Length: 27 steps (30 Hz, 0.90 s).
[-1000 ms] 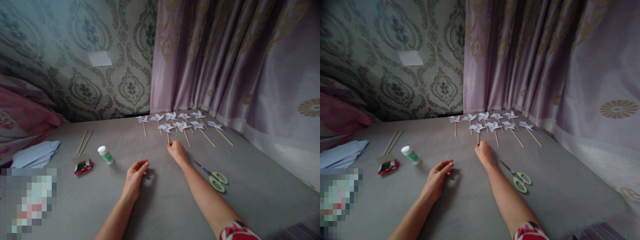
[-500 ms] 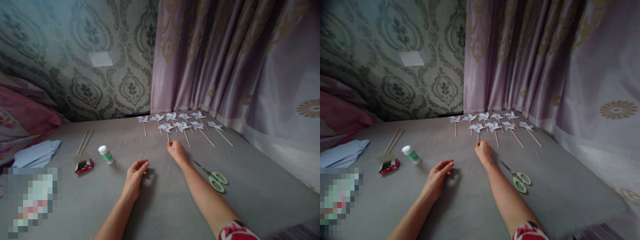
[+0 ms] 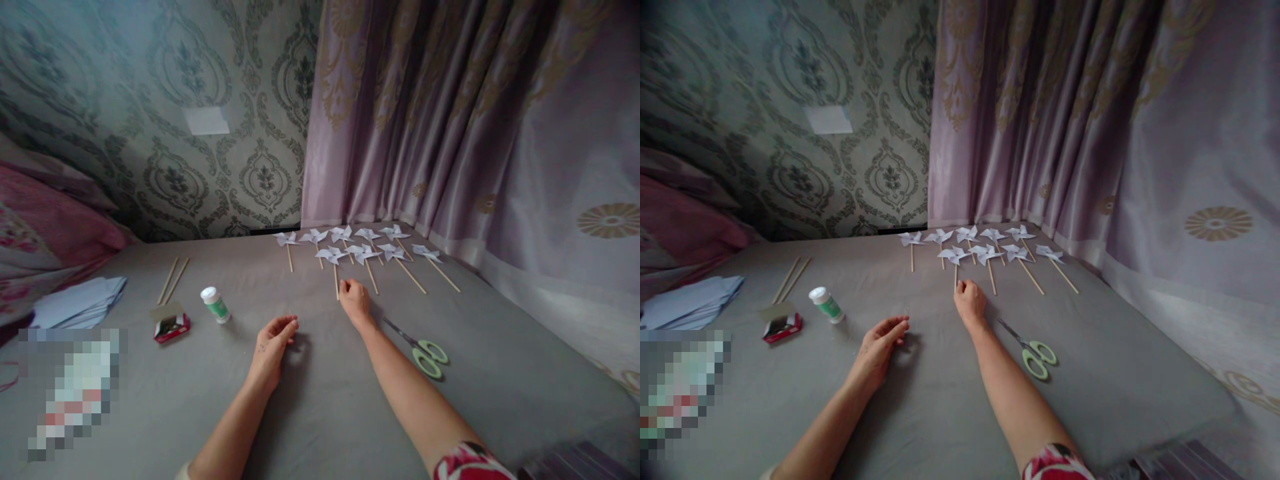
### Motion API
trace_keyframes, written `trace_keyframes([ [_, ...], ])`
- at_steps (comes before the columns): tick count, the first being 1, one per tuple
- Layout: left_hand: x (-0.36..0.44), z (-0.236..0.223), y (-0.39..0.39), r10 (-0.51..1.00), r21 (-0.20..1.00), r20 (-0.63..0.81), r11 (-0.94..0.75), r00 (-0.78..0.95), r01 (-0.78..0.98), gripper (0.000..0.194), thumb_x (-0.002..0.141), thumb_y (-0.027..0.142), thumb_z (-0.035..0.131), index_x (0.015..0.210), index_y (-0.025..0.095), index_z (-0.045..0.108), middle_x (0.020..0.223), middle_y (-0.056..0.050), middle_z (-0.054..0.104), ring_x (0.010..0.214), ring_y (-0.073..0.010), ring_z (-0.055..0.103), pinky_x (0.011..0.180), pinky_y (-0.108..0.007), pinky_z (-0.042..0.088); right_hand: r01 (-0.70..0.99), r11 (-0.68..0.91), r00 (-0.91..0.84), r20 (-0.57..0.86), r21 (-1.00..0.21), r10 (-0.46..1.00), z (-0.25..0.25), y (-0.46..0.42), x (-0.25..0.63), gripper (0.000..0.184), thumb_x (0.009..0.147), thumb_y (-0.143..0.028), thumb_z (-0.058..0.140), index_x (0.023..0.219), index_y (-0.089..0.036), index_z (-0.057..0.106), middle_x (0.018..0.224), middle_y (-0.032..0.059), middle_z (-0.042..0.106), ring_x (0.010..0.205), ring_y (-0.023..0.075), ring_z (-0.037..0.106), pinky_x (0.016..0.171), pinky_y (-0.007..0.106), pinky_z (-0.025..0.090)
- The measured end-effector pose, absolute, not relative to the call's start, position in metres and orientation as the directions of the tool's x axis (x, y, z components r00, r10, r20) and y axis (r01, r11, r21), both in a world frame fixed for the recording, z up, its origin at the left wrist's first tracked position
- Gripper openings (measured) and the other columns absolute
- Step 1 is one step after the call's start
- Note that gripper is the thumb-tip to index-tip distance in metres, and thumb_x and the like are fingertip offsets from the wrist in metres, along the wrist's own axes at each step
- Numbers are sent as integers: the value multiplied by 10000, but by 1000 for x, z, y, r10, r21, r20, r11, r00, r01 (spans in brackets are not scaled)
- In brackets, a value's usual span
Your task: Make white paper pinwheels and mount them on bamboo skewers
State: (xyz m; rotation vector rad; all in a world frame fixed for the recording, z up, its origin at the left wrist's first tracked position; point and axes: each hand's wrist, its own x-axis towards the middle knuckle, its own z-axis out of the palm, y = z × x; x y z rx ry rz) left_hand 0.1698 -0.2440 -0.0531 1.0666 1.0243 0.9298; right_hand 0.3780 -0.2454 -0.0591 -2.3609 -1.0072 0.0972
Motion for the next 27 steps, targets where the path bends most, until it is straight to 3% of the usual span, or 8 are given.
trace_keyframes([
  [11, 172, -50, -246, 944, 977, -173, 200, 281, -69, 351, 513, 392, 741, 743, 133, 686, 673, -31, 636, 619, -120, 543, 573, -223, 404, 651, -553, 704, 140, -521, 697, -62, -245, 380, 269, 904, -298, 426, 893, -182, 669, 923, 93, 718, 869, 180, 650, 685, 236, 403],
  [16, 172, -49, -249, 947, 982, -159, 180, 280, -51, 347, 505, 396, 727, 736, 140, 683, 689, -27, 639, 624, -124, 545, 570, -225, 398, 701, -521, 646, 126, -488, 753, -58, -250, 373, 242, 822, -371, 572, 956, -182, 642, 949, 85, 706, 902, 187, 641, 731, 241, 418],
  [27, 169, -49, -250, 948, 981, -138, 171, 288, -90, 322, 521, 362, 734, 741, 130, 695, 704, -41, 653, 633, -124, 547, 570, -220, 406, 697, -581, 678, 124, -420, 724, -49, -256, 362, 186, 857, -199, 488, 970, -160, 630, 1014, 126, 687, 948, 195, 637, 742, 244, 420],
])
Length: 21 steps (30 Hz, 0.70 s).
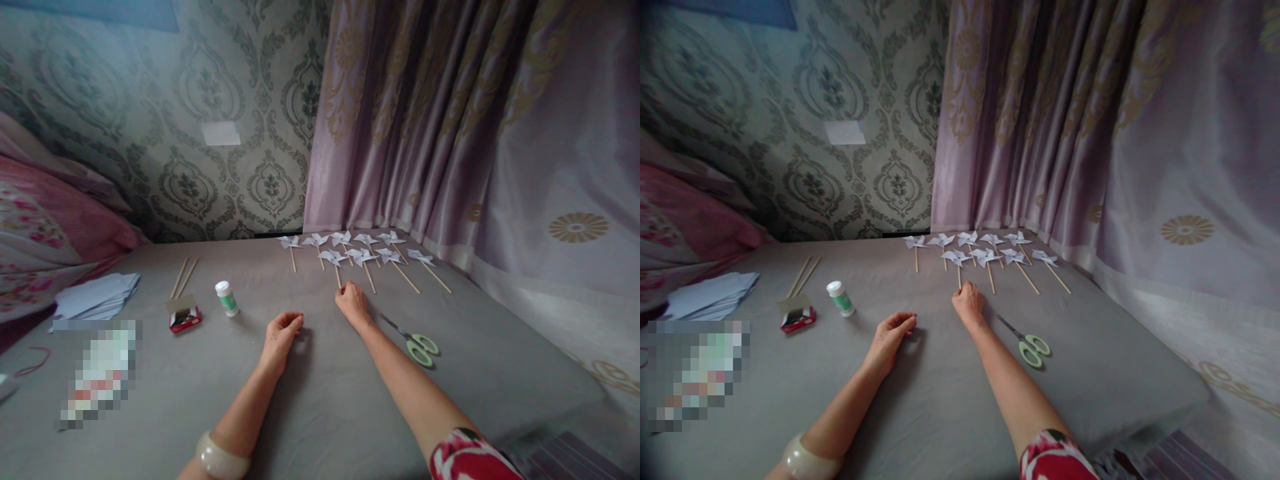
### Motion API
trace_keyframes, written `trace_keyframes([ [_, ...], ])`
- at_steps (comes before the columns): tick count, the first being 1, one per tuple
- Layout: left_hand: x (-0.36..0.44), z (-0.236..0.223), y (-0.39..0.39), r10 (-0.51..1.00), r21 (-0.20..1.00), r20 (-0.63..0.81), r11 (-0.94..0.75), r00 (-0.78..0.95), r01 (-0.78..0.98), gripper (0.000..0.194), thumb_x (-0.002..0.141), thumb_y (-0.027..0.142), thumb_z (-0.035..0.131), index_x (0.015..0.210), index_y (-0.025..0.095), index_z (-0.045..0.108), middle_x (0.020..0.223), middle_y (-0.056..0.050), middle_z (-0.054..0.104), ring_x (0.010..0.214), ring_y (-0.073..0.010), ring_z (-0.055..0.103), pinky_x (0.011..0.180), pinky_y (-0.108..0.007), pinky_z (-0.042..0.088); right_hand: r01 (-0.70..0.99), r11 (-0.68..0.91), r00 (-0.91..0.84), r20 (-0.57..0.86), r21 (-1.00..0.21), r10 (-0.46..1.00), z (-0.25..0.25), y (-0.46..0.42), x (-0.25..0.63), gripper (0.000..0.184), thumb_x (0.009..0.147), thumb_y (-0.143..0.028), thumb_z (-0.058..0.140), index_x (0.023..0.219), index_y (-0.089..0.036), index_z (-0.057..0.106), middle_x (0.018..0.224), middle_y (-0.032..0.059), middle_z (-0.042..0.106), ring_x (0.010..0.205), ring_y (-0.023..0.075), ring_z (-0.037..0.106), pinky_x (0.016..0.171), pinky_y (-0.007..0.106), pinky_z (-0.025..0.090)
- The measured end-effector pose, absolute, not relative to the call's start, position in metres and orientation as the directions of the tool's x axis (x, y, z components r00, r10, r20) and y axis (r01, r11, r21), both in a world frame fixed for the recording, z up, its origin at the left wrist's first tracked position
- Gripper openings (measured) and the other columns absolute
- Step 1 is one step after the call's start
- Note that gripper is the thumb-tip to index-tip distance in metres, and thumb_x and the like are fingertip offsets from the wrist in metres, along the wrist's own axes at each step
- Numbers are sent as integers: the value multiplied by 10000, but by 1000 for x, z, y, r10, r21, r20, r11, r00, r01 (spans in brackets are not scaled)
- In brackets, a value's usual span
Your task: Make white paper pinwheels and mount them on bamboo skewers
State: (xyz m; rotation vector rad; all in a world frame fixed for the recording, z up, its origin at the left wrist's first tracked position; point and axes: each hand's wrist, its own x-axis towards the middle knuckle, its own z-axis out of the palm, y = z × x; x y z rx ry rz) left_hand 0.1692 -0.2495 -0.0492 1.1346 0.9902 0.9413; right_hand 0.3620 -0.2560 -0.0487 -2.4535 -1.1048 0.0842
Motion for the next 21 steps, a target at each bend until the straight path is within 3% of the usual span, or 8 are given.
trace_keyframes([
  [21, 168, -49, -249, 939, 977, -160, 194, 305, -84, 301, 533, 357, 749, 733, 139, 695, 706, -35, 640, 622, -117, 539, 565, -216, 403, 691, -597, 695, 149, -408, 703, -52, -264, 372, 181, 875, -215, 479, 933, -166, 644, 997, 101, 681, 922, 192, 639, 717, 234, 413],
])
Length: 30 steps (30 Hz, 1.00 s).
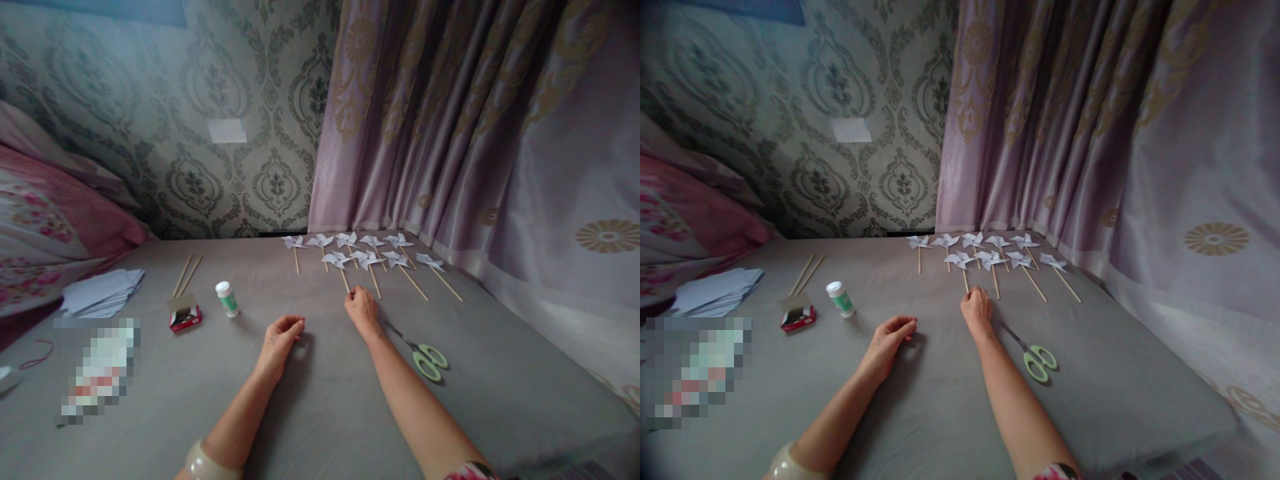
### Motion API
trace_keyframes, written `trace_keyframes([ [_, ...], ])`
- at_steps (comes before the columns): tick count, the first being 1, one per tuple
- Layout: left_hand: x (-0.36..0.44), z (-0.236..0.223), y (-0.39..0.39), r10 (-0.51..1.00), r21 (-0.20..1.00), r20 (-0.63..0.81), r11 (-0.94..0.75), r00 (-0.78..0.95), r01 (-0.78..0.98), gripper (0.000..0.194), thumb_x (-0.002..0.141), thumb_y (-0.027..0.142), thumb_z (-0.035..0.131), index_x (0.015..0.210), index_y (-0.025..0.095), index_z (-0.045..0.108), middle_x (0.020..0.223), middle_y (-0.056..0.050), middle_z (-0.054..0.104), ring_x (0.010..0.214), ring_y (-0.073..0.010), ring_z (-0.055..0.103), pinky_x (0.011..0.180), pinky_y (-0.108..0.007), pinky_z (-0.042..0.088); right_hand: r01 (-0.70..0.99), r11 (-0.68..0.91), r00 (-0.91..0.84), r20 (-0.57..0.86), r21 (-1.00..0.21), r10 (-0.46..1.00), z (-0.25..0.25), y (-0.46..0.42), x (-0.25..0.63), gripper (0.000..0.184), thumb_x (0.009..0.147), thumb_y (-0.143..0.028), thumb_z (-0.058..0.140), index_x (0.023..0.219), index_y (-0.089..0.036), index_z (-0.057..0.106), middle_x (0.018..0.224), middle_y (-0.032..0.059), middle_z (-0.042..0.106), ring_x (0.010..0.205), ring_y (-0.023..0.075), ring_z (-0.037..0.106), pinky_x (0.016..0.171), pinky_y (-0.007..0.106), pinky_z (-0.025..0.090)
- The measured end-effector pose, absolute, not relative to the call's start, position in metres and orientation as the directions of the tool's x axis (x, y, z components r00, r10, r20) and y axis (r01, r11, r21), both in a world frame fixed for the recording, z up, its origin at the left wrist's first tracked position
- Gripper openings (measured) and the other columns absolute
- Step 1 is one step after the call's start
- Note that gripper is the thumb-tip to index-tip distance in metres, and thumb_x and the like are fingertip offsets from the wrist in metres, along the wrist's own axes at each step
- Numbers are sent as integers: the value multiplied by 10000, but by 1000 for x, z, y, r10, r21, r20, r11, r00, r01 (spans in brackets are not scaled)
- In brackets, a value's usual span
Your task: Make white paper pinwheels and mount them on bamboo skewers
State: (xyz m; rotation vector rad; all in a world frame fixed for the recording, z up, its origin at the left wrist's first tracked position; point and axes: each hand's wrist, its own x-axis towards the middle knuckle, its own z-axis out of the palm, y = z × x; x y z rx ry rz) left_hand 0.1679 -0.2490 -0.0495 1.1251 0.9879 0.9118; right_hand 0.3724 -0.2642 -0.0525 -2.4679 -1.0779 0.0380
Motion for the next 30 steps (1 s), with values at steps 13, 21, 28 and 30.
trace_keyframes([
  [13, 170, -49, -253, 949, 987, -134, 155, 286, -51, 264, 565, 349, 712, 730, 144, 697, 665, -29, 635, 609, -124, 535, 574, -229, 403, 696, -579, 692, 180, -425, 700, -57, -267, 373, 180, 861, -211, 498, 960, -154, 636, 988, 112, 669, 905, 197, 630, 703, 257, 400],
  [21, 159, -42, -252, 926, 966, -208, 245, 316, -82, 259, 529, 326, 731, 697, 134, 689, 643, -38, 628, 563, -106, 511, 557, -232, 383, 707, -511, 675, 248, -489, 695, -58, -271, 373, 176, 854, -192, 496, 940, -144, 642, 957, 103, 683, 879, 184, 625, 712, 245, 388],
  [28, 107, -13, -230, 986, 984, -88, 109, 144, -142, 392, 485, 392, 792, 751, 120, 695, 676, -48, 641, 602, -110, 517, 568, -228, 375, 710, -507, 674, 261, -488, 691, -58, -272, 372, 296, 914, -333, 433, 847, -159, 663, 885, 106, 708, 778, 182, 629, 637, 259, 343],
  [30, 89, -8, -220, 997, 984, -51, 61, 61, -168, 427, 473, 400, 808, 772, 118, 692, 673, -38, 638, 597, -101, 509, 565, -222, 365, 723, -505, 664, 274, -472, 695, -58, -273, 371, 317, 917, -344, 430, 821, -153, 664, 857, 117, 709, 754, 184, 625, 615, 264, 322],
])
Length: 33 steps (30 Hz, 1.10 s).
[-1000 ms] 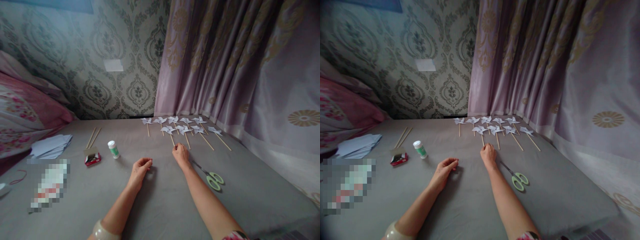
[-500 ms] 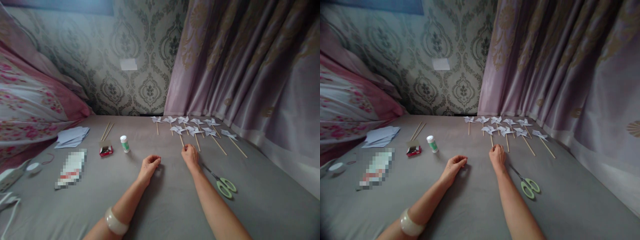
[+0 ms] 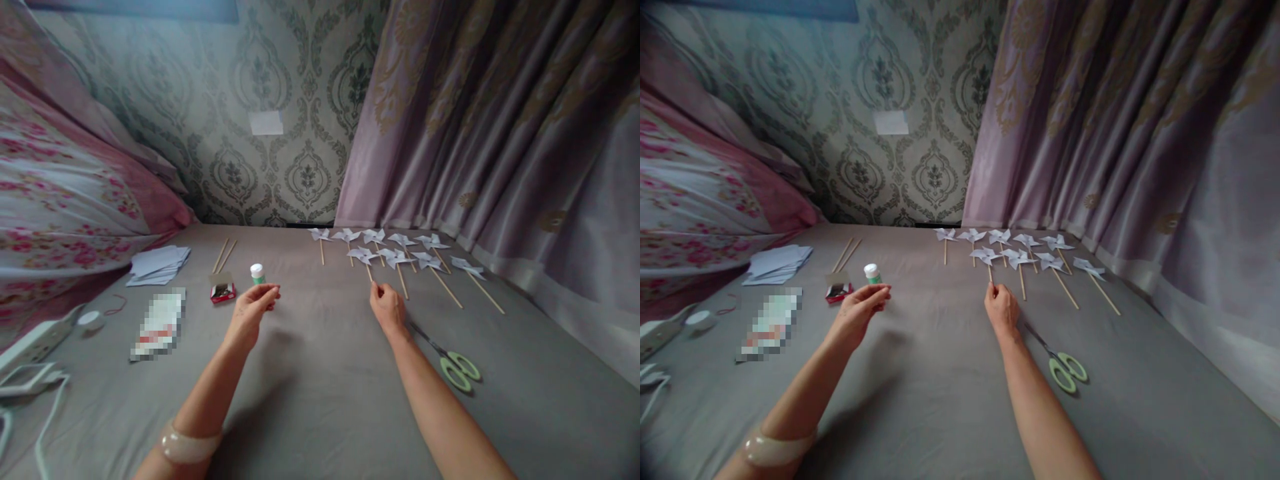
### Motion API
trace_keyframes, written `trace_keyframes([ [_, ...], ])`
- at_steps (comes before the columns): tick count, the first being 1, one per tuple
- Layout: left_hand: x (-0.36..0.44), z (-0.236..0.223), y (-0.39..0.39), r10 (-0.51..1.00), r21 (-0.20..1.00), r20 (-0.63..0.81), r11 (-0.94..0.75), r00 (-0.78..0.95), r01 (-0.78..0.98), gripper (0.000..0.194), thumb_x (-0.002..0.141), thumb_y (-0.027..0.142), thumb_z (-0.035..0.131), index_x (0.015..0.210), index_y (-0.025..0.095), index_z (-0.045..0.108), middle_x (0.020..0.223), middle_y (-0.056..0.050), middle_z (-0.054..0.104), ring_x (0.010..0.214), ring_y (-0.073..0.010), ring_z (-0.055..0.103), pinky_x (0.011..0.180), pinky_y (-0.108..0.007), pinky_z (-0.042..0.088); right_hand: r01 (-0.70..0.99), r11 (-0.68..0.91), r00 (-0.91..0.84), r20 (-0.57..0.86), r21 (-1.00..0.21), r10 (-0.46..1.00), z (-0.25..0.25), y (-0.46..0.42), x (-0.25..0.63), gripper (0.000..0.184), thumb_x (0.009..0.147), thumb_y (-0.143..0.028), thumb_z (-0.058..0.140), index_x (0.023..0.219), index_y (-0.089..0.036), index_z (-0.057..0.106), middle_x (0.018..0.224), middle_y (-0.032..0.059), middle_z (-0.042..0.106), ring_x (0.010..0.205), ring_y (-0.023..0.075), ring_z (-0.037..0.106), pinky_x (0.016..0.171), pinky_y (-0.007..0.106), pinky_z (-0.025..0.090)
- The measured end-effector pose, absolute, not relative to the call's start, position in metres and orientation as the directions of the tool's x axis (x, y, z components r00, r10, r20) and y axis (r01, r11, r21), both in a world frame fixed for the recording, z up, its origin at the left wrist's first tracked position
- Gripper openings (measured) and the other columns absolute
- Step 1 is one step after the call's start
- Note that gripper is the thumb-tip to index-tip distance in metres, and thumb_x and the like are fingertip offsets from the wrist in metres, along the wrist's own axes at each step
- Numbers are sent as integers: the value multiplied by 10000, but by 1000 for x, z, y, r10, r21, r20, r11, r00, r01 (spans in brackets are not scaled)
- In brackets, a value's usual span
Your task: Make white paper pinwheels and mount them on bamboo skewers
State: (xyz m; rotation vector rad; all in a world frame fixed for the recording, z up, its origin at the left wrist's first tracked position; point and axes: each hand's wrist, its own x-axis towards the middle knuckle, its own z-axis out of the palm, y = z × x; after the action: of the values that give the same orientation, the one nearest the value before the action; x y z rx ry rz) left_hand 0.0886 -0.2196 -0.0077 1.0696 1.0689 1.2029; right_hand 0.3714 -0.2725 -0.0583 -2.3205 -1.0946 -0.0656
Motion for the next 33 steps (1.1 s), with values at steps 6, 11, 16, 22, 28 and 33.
trace_keyframes([
  [6, 40, 0, -205, 982, 984, 42, -72, -186, -160, 435, 481, 415, 795, 771, 113, 676, 599, 3, 591, 537, -79, 462, 526, -214, 334, 753, -494, 638, 299, -436, 710, -65, -275, 374, 348, 908, -351, 431, 776, -148, 680, 787, 152, 701, 672, 197, 595, 576, 282, 281],
  [11, 12, 2, -203, 926, 984, 102, -147, -364, -99, 400, 507, 434, 757, 729, 118, 656, 556, 18, 557, 492, -72, 429, 477, -209, 299, 788, -435, 595, 353, -436, 723, -75, -276, 380, 378, 883, -349, 422, 750, -129, 699, 660, 155, 659, 557, 199, 523, 556, 303, 271],
  [16, -25, 4, -203, 839, 977, 202, -211, -506, 42, 297, 590, 369, 688, 755, 123, 661, 509, 45, 498, 456, -65, 399, 450, -195, 285, 786, -437, 602, 375, -438, 705, -75, -278, 381, 419, 868, -371, 394, 656, -142, 674, 537, 116, 579, 472, 171, 392, 527, 306, 250],
  [22, -79, 5, -195, 722, 946, 314, -181, -617, 269, 250, 643, 327, 615, 773, 118, 655, 554, 23, 549, 511, -103, 493, 501, -213, 385, 804, -386, 573, 416, -452, 706, -75, -279, 381, 384, 829, -374, 410, 540, -186, 577, 451, 58, 463, 443, 149, 293, 507, 304, 230],
  [28, -124, -2, -165, 701, 784, 438, 8, -562, 620, 326, 739, 344, 513, 903, 111, 672, 741, -67, 680, 672, -172, 625, 617, -256, 480, 874, -141, 376, 464, -465, 802, -80, -275, 368, 391, 787, -472, 426, 498, -213, 473, 464, 30, 459, 455, 133, 347, 524, 282, 280],
  [33, -144, -4, -136, 761, 690, 424, 81, -492, 719, 302, 709, 295, 532, 894, 121, 695, 820, -93, 713, 769, -220, 652, 716, -297, 492, 906, 59, 147, 442, -419, 885, -82, -275, 356, 451, 814, -510, 417, 476, -212, 420, 465, 3, 457, 458, 110, 336, 518, 257, 281],
])
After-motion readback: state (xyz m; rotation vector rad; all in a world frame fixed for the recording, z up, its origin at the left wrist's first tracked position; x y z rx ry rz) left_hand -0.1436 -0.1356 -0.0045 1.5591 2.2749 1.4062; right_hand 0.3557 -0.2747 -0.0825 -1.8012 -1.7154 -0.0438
